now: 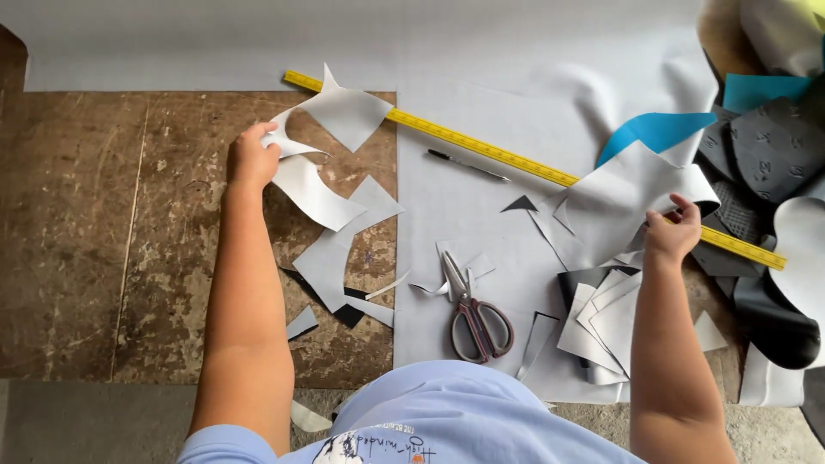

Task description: Measuring, marking, and cutting leather into specific shapes using a ruler, pen, and scissors on a workshop table.

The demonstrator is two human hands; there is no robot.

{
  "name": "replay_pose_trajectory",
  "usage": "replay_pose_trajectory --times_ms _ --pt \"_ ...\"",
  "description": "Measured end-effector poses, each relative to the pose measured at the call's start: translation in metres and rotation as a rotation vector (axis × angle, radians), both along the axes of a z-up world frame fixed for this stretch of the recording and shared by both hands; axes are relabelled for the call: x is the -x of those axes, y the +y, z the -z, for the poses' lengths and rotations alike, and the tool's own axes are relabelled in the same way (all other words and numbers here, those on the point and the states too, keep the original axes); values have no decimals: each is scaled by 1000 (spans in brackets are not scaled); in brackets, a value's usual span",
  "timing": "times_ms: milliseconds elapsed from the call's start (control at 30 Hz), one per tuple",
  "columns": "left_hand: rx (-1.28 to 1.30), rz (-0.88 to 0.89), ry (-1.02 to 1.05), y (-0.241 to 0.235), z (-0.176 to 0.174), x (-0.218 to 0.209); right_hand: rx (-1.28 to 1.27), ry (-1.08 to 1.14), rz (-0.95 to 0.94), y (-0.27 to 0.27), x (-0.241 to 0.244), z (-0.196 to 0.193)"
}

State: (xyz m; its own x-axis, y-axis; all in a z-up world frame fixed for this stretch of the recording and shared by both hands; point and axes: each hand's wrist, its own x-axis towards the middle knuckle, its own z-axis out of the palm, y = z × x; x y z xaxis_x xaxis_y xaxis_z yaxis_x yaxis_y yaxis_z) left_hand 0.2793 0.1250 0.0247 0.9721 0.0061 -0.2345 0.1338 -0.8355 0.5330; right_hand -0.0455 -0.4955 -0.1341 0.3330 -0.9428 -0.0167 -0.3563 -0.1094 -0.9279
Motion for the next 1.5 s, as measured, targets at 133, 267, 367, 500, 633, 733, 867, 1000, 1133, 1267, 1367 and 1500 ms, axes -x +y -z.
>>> replay_pose_trajectory --times_ms 133,267,367,500,633,733,867,1000,1133,1267,1367,1500 --pt "-196 -132 83 61 40 -5 -62 272 -225 20 -18 -28" --pt "-176 -351 374 93 33 30 -132 305 -342 63 -38 -79" --pt "140 -202 587 85 -13 70 -277 20 -533 88 -53 -117" --pt "480 4 425 96 -53 106 -339 -419 -464 96 -73 -148" --pt "-266 -96 322 130 -44 118 -225 -288 -413 87 -73 -114" --pt "-390 -111 42 146 -46 132 -154 275 -607 110 -63 -90" --pt "309 73 -501 71 -99 162 -92 328 -939 210 -48 -95" --pt "1074 135 -473 -96 -26 161 -355 -192 -1259 269 -56 -96" --pt "1013 199 65 -218 27 257 -1213 -343 -1044 209 -50 24" --pt "565 648 524 -229 67 324 -934 52 -761 179 -7 21" --pt "464 786 307 -220 119 313 -826 200 -641 164 18 3" --pt "521 736 -18 -206 151 249 -721 229 -611 149 44 28"
